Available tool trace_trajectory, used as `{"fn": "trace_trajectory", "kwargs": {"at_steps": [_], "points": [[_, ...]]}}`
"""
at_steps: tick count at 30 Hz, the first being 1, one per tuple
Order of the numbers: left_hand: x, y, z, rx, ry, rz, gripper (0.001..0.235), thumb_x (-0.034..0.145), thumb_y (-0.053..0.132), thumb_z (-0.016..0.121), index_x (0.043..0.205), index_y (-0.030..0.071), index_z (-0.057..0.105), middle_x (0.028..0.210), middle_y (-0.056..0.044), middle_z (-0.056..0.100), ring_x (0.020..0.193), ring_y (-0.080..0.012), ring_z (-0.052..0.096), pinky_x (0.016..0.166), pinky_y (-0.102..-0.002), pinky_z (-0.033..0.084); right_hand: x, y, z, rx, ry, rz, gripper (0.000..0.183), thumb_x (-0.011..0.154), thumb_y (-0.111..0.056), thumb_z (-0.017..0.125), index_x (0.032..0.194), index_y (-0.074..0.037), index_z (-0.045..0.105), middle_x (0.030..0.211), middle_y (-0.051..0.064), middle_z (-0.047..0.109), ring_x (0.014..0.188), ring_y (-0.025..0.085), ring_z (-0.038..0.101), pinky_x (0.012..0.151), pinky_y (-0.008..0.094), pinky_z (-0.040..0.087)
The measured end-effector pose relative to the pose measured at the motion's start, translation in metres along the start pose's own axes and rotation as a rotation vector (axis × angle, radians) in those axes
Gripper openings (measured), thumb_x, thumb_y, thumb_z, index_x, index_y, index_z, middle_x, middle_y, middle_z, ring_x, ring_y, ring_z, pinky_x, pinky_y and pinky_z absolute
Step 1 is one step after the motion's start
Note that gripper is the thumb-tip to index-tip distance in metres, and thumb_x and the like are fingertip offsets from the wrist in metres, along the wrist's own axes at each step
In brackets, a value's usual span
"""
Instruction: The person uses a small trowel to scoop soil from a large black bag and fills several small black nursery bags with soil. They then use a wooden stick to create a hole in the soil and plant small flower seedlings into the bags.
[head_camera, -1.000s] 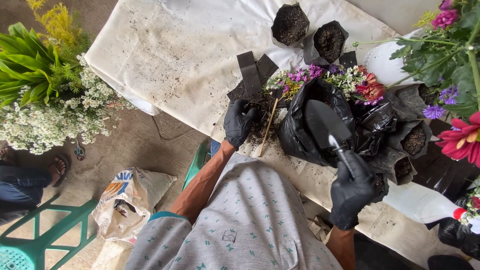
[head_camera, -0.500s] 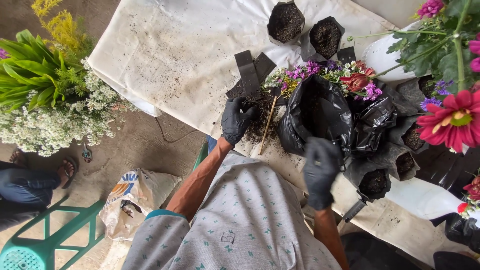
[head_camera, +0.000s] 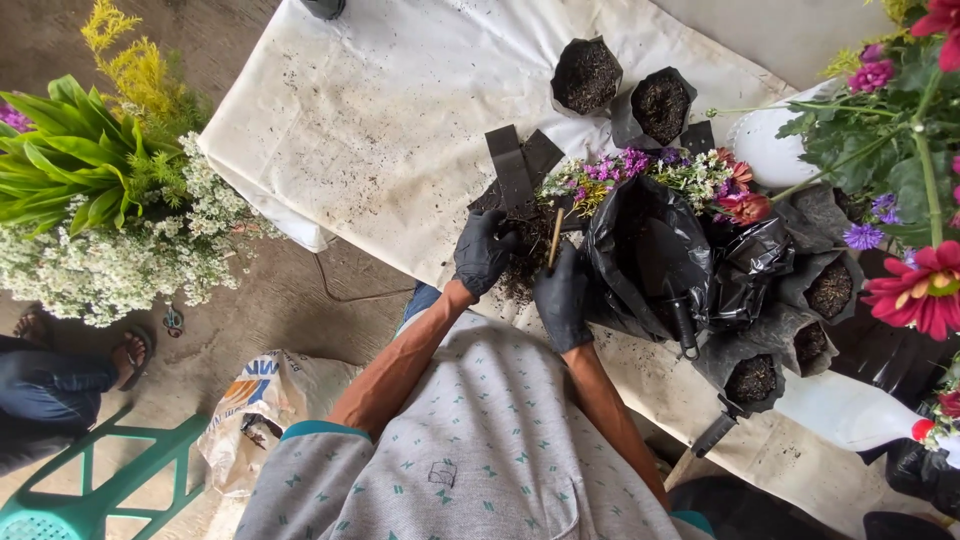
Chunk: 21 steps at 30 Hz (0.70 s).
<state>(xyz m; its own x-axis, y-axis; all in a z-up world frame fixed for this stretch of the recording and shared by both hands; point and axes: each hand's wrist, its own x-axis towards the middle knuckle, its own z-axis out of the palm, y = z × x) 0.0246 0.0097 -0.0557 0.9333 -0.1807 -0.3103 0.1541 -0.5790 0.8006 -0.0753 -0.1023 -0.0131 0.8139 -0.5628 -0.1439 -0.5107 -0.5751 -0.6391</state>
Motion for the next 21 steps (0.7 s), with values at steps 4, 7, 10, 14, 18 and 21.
{"fn": "trace_trajectory", "kwargs": {"at_steps": [4, 7, 10, 14, 18, 21], "points": [[-0.006, 0.012, -0.025, -0.041, -0.011, 0.054, 0.038, 0.087, 0.036, 0.073, 0.119, 0.017, 0.067, 0.105, -0.013, 0.064, 0.103, -0.0383, 0.068, 0.087, -0.050, 0.057, -0.001, -0.019, -0.050, 0.050, 0.254, -0.217, 0.023, 0.090, -0.001, 0.071, 0.111, -0.011, 0.072, 0.087, 0.014, 0.074, 0.082, 0.034, 0.075, 0.066, 0.040, 0.061], [-0.007, 0.014, -0.033, -0.049, -0.018, 0.076, 0.034, 0.087, 0.034, 0.074, 0.117, 0.019, 0.067, 0.107, -0.012, 0.065, 0.102, -0.0359, 0.070, 0.087, -0.050, 0.058, 0.000, -0.073, -0.091, 0.200, 0.332, -0.308, 0.012, 0.095, 0.000, 0.075, 0.098, -0.010, 0.069, 0.080, 0.007, 0.073, 0.077, 0.025, 0.074, 0.069, 0.032, 0.061], [0.001, 0.002, -0.025, 0.005, -0.077, 0.054, 0.032, 0.087, 0.035, 0.072, 0.115, 0.019, 0.068, 0.096, -0.011, 0.066, 0.100, -0.0383, 0.069, 0.088, -0.051, 0.057, 0.006, -0.083, -0.083, 0.398, 0.287, -0.163, 0.010, 0.099, -0.003, 0.070, 0.107, -0.008, 0.068, 0.082, 0.013, 0.077, 0.067, 0.017, 0.072, 0.064, 0.027, 0.061], [0.006, 0.002, -0.019, 0.000, -0.117, 0.037, 0.030, 0.087, 0.041, 0.072, 0.111, 0.022, 0.071, 0.090, -0.008, 0.069, 0.098, -0.0349, 0.071, 0.088, -0.050, 0.057, 0.016, -0.082, -0.061, 0.343, 0.241, -0.300, 0.012, 0.093, 0.001, 0.077, 0.101, -0.007, 0.073, 0.085, 0.016, 0.077, 0.074, 0.026, 0.077, 0.064, 0.035, 0.064], [0.000, 0.008, -0.028, -0.031, -0.155, 0.039, 0.022, 0.089, 0.039, 0.070, 0.108, 0.027, 0.072, 0.089, -0.006, 0.072, 0.100, -0.0330, 0.071, 0.090, -0.048, 0.057, 0.018, -0.086, -0.052, 0.123, 0.332, -0.467, 0.017, 0.089, -0.002, 0.083, 0.102, -0.007, 0.075, 0.089, 0.018, 0.076, 0.080, 0.036, 0.075, 0.064, 0.041, 0.065], [0.003, 0.007, -0.030, -0.086, -0.166, 0.064, 0.020, 0.091, 0.032, 0.068, 0.108, 0.022, 0.073, 0.088, -0.011, 0.071, 0.097, -0.0395, 0.070, 0.088, -0.053, 0.056, 0.015, -0.093, -0.050, 0.250, 0.259, -0.376, 0.014, 0.092, 0.001, 0.080, 0.102, -0.005, 0.074, 0.088, 0.021, 0.076, 0.081, 0.039, 0.075, 0.064, 0.042, 0.064]]}}
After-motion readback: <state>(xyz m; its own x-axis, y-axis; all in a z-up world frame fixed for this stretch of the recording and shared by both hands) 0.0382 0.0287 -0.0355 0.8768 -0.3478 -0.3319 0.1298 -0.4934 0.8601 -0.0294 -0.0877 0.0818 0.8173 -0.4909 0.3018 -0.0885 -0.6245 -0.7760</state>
